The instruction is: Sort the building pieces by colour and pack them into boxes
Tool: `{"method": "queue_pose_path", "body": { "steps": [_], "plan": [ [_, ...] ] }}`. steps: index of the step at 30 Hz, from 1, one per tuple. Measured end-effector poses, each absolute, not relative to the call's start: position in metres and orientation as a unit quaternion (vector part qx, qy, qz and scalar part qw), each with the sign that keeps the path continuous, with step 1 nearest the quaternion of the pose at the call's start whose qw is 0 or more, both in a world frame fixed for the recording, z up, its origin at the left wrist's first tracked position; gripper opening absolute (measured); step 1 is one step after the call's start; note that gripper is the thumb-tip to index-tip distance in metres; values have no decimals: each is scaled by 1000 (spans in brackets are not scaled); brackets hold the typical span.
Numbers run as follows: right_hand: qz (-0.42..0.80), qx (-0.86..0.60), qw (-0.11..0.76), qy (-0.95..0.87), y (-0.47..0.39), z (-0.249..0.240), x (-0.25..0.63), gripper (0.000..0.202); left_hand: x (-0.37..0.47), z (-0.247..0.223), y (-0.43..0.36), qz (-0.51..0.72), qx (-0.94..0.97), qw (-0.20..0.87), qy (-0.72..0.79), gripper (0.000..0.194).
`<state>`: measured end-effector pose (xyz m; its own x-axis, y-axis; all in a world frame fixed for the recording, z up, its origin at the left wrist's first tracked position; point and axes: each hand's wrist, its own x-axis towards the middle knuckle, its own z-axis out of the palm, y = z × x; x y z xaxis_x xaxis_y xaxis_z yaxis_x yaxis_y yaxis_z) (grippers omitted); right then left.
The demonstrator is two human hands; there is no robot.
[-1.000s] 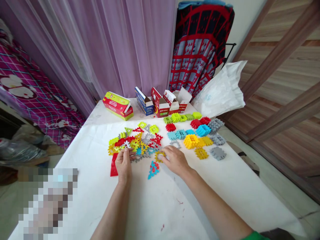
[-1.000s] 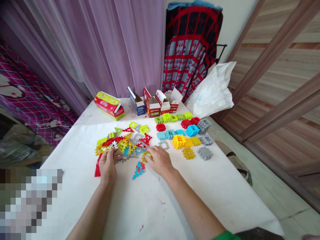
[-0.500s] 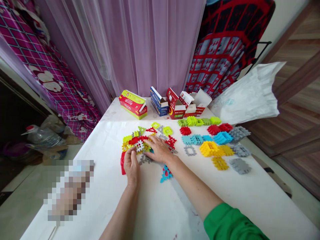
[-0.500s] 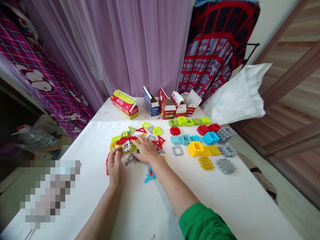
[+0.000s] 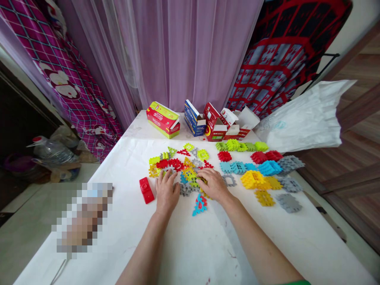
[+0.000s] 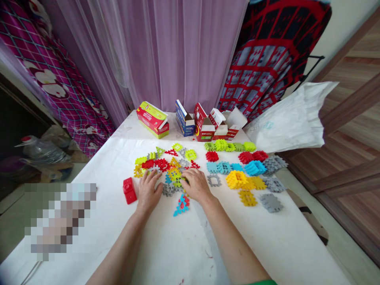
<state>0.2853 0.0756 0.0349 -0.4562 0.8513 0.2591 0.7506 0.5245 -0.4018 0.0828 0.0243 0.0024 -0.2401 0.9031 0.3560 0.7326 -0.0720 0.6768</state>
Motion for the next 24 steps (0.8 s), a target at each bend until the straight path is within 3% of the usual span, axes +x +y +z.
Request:
{"method": "queue_pose_path", "body": {
  "steps": [7,10,14,20,24],
  "plan": [
    [65,-609,192,-767,79,49,274,25,94,14,14,346,633,58,690,21],
    [54,-609,139,-779,84,56,257,36,96,16,14,318,649,55,688,21],
    [81,-605,101,-786,87,58,239,32,97,16,13,299,662,54,685,20],
    [137,-561,265,-772,77,49,234,16,95,24,14,396,629,68,666,20],
    [176,-503,407,-742,66,47,240,17,93,33,14,514,557,150,635,21]
  ]
}}
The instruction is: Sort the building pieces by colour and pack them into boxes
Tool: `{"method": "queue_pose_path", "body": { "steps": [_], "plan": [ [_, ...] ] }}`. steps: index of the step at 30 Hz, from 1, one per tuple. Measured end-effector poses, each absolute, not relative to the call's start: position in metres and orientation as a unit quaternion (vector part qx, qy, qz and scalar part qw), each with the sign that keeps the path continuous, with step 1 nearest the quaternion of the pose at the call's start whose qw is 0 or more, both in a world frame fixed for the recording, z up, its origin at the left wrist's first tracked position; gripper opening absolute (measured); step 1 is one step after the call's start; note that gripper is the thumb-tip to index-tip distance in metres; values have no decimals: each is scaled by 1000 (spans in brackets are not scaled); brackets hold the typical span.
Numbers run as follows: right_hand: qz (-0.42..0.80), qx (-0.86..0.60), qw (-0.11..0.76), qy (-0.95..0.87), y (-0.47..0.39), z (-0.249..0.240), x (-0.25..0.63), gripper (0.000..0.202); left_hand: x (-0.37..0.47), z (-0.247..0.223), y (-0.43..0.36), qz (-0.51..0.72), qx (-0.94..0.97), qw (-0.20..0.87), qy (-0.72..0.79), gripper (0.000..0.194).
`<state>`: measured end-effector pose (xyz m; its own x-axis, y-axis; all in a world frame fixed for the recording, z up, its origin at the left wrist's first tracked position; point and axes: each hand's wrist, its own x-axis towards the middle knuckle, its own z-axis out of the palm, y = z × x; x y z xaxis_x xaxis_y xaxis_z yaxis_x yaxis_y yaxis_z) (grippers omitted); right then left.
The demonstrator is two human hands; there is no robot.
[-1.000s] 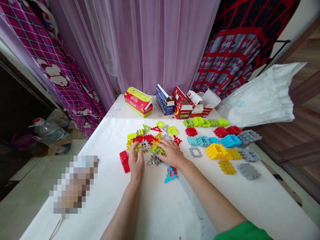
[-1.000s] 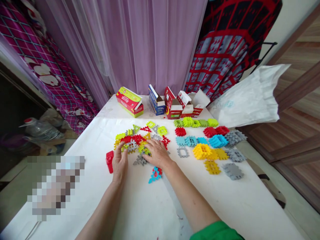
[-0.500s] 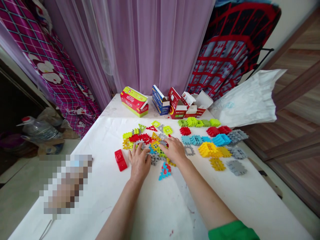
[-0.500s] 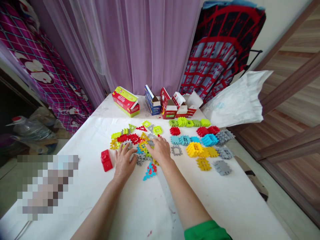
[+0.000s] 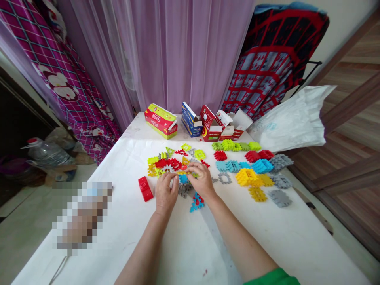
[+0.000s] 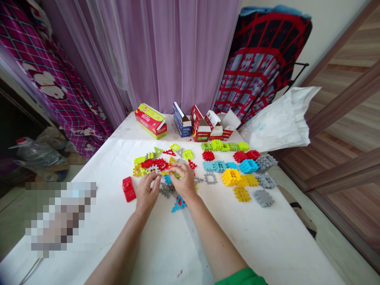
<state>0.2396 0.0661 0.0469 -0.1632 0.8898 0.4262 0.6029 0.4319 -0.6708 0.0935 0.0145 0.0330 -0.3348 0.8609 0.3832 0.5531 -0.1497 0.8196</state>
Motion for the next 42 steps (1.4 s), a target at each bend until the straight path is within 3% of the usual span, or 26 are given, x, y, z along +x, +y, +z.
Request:
{"method": "queue_pose_path", "body": {
  "steps": [3,7,13,17,22,27,35,42],
  "plan": [
    [216,-474,452,-724,57,48,247,22,95,37,14,565,453,297,622,31],
    [304,-463,438,-708,48,50,258,20,99,41,14,538,366,503,569,48],
    [408,-436,401,-695,45,52,272,17,98,48,10,465,351,632,511,45],
    [398,-433,379,-715,44,56,283,28,101,50,6,413,370,683,475,45],
    [259,-439,315,-801,31,70,305,43,112,52,4,440,416,640,473,46],
    [125,-479,190,-848,9,88,316,59,127,50,-3,451,456,611,464,44],
    [64,-513,128,-847,-11,92,346,50,146,44,-17,421,521,596,443,39],
    [80,-607,72,-788,-1,95,478,52,105,25,-19,474,576,358,561,35]
  ]
}}
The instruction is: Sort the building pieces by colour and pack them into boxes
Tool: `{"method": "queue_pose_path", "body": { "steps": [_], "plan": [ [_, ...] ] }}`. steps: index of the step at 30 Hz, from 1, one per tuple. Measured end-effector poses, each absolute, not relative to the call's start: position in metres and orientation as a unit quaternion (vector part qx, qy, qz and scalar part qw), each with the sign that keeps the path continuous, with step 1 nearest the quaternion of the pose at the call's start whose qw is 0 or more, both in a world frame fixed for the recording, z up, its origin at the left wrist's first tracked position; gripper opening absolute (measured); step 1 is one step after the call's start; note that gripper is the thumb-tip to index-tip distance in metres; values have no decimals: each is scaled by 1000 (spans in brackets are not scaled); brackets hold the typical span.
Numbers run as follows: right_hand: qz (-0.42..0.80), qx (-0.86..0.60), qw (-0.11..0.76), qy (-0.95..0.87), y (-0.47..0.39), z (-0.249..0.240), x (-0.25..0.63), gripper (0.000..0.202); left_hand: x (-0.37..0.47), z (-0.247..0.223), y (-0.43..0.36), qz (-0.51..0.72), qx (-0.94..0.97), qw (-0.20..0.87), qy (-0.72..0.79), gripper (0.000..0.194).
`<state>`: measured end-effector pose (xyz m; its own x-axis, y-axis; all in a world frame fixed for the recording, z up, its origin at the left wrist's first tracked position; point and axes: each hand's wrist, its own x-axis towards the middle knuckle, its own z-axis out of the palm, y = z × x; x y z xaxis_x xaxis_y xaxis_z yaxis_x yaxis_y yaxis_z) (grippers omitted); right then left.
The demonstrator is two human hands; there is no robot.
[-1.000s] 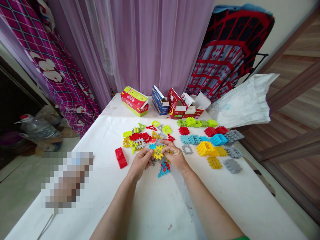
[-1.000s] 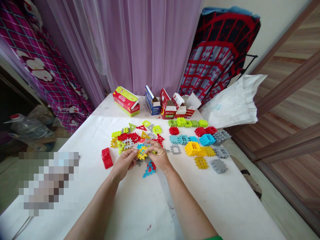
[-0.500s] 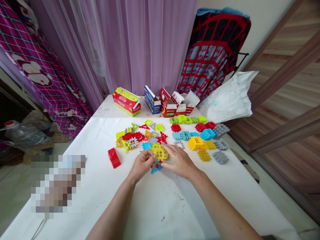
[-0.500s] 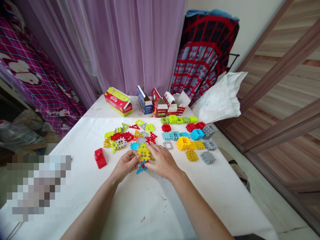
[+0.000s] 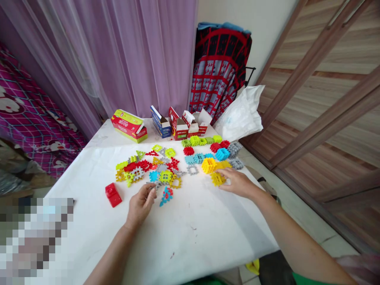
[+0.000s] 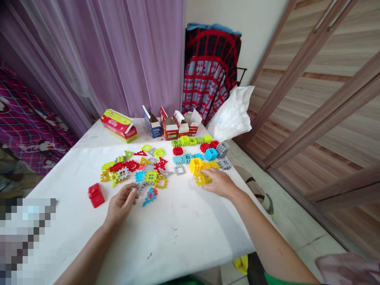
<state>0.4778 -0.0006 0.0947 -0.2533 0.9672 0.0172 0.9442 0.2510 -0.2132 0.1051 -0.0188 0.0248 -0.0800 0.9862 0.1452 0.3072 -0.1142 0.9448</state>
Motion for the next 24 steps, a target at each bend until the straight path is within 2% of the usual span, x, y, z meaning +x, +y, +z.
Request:
{"method": "queue_pose_path", "body": {
  "steps": [4,10,24],
  "plan": [
    [57,-607,24,-792,20,94,523,52,91,12,-20,470,594,272,593,36],
    [68,-580,-20,-812,43,81,525,59,92,12,-23,429,616,211,626,41],
    [53,-583,-49,-809,45,78,516,55,88,11,-25,426,600,195,649,41]
  ]
}}
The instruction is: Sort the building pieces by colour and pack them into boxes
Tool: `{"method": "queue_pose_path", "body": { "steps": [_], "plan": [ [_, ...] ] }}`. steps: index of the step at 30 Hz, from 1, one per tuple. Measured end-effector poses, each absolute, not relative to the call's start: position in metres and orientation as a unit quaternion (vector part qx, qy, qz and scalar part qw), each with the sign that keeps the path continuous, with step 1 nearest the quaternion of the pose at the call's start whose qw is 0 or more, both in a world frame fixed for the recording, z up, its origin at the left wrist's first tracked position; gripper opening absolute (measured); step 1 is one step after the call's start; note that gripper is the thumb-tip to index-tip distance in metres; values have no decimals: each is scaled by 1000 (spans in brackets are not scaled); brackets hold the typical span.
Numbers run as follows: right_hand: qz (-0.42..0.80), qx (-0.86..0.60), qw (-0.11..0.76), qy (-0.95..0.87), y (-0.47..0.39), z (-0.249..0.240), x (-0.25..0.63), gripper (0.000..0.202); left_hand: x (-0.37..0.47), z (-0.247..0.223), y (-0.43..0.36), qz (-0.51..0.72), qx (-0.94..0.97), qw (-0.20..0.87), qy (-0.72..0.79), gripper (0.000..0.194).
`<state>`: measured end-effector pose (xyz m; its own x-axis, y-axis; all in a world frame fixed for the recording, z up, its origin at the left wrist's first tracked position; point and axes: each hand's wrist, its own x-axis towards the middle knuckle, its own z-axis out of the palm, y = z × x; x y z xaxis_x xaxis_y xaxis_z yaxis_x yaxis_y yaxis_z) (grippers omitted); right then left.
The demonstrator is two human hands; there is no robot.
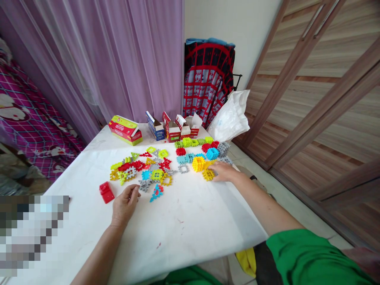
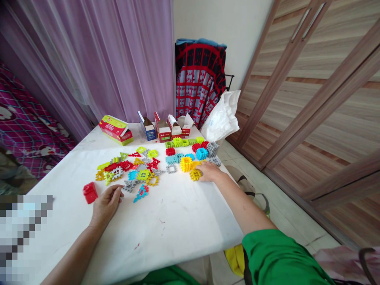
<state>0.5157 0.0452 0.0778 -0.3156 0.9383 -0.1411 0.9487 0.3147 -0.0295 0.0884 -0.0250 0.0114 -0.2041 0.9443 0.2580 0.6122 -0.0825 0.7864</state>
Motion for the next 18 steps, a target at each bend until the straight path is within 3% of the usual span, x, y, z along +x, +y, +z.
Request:
{"method": "queue_pose_path", "body": {
  "steps": [9,14,18],
  "plan": [
    [-51,586,30,808,41,79,517,59,91,16,-27,430,596,205,647,41],
    [-37,578,-18,815,20,92,495,36,93,18,-26,450,591,197,640,37],
    [-100,523,-97,841,10,83,446,25,96,17,-29,437,605,174,643,33]
  ]
}}
